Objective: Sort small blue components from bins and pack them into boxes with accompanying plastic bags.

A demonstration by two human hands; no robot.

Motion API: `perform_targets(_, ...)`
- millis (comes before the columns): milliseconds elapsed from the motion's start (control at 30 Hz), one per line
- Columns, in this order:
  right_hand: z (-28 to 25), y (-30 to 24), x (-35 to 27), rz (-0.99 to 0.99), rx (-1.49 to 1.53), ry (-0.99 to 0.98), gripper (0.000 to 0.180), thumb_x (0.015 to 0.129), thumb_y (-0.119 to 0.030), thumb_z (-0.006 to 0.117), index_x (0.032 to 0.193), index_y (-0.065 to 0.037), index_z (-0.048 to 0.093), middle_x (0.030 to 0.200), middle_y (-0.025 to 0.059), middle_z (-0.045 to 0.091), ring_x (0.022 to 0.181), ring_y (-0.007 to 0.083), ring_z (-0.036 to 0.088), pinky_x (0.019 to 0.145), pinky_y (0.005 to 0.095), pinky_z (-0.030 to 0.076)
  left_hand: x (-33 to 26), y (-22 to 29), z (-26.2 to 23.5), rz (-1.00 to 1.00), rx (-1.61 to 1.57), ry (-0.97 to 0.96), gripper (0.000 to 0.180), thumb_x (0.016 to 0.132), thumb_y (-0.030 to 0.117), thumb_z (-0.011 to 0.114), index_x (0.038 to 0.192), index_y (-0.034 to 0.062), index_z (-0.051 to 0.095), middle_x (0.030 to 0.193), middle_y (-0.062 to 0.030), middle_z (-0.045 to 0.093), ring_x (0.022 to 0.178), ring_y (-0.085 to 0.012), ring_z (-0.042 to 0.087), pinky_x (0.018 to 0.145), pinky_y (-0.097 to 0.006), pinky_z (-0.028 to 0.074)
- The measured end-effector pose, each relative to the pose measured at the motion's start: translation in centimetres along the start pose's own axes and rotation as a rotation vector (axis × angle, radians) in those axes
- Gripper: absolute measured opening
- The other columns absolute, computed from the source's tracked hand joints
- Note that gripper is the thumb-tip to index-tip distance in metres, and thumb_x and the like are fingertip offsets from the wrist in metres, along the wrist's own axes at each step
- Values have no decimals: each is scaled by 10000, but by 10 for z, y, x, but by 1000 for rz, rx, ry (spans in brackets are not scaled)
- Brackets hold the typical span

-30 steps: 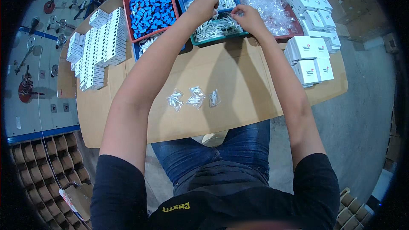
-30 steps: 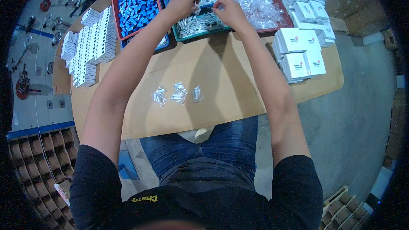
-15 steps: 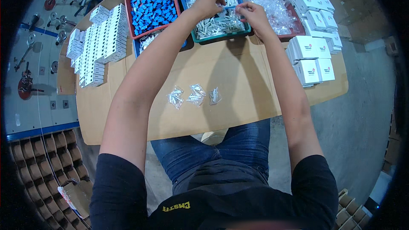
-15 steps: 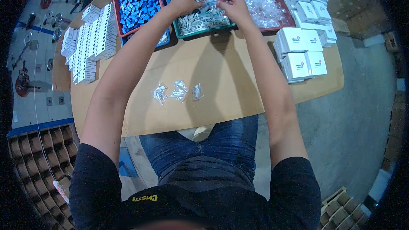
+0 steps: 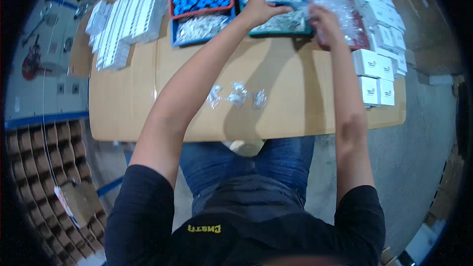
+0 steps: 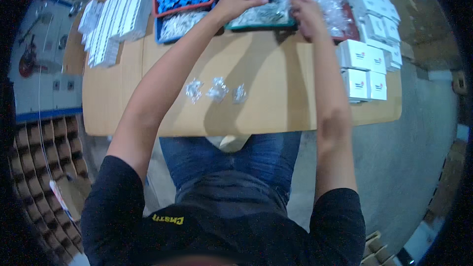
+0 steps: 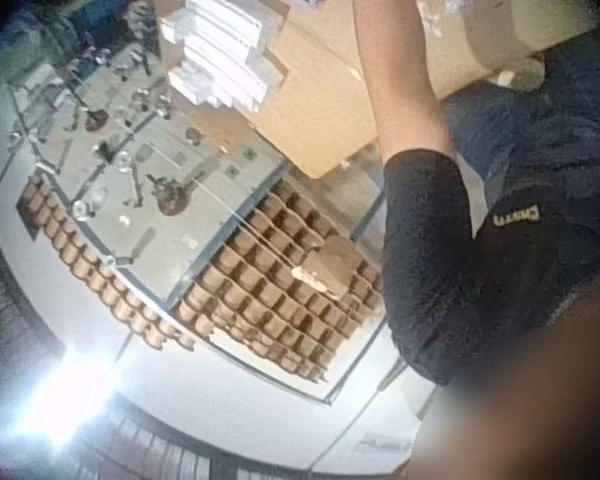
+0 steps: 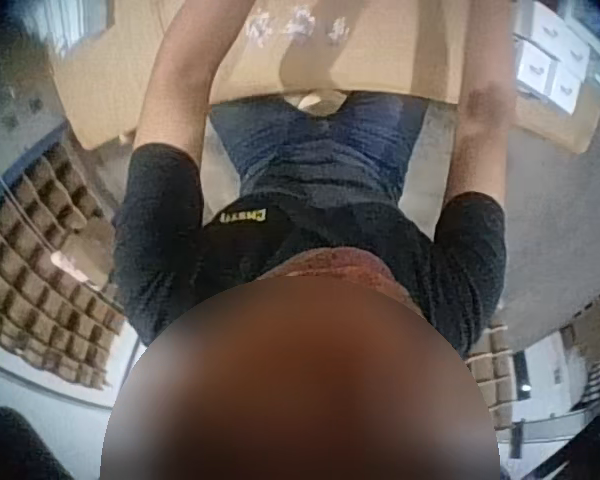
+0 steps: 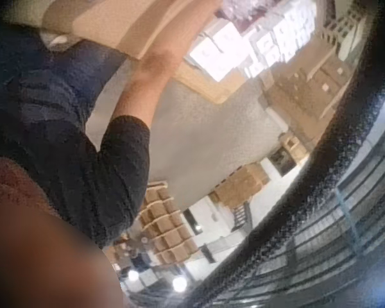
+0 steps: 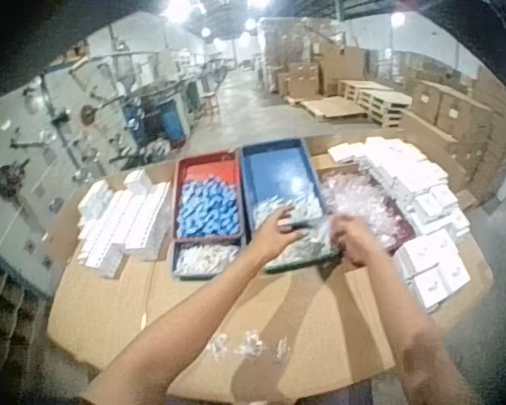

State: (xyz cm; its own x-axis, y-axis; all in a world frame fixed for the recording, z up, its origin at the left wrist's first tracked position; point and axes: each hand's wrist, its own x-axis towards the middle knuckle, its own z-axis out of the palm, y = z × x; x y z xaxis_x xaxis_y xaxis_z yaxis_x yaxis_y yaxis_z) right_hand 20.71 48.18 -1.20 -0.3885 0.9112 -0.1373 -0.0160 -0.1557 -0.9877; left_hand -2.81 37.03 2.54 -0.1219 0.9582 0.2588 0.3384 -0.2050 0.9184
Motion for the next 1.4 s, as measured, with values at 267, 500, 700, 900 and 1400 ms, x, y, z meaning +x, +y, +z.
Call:
perform_targets(267,-117,-34,66,-127,-744,670,553,902,-400,568,1123,98,663,1074,232,700,958,309,668,852,441,486,-143,11,-52,-148,108,161,298,925,244,716,1135,34,707,901,-60,716,829,-95,641,748,-262,514)
perform_targets(500,37,10,-130,-739,-755,-284,226,881,-64,626,1097,-92,687,1154,99,678,1113,239,624,919,342,510,-276,29,-67,-164,482,-49,336,779,100,734,1111,75,682,1057,-91,652,1004,-270,614,884,-381,514)
perform_targets(700,98,45,-248,-259,-571,-565,246,774,-76,766,1014,-79,710,1298,90,606,1262,259,527,1038,386,450,-279,29,-47,51,576,-104,374,780,108,740,1146,110,667,1175,-58,628,1130,-281,550,968,-422,453)
perform_targets(900,109,68,-250,-590,-876,-411,165,821,-52,731,986,-60,733,1262,117,625,1199,288,564,983,382,494,-274,-6,-41,95,645,-79,203,799,122,730,1002,110,734,1108,-23,673,1082,-238,581,895,-372,460)
perform_targets(1400,121,84,-263,181,358,11,255,1054,-236,506,1140,-8,580,1026,114,684,917,212,696,803,284,580,-268,2,-35,63,481,51,96,853,104,682,921,36,673,1069,-63,695,1002,-250,625,885,-375,518)
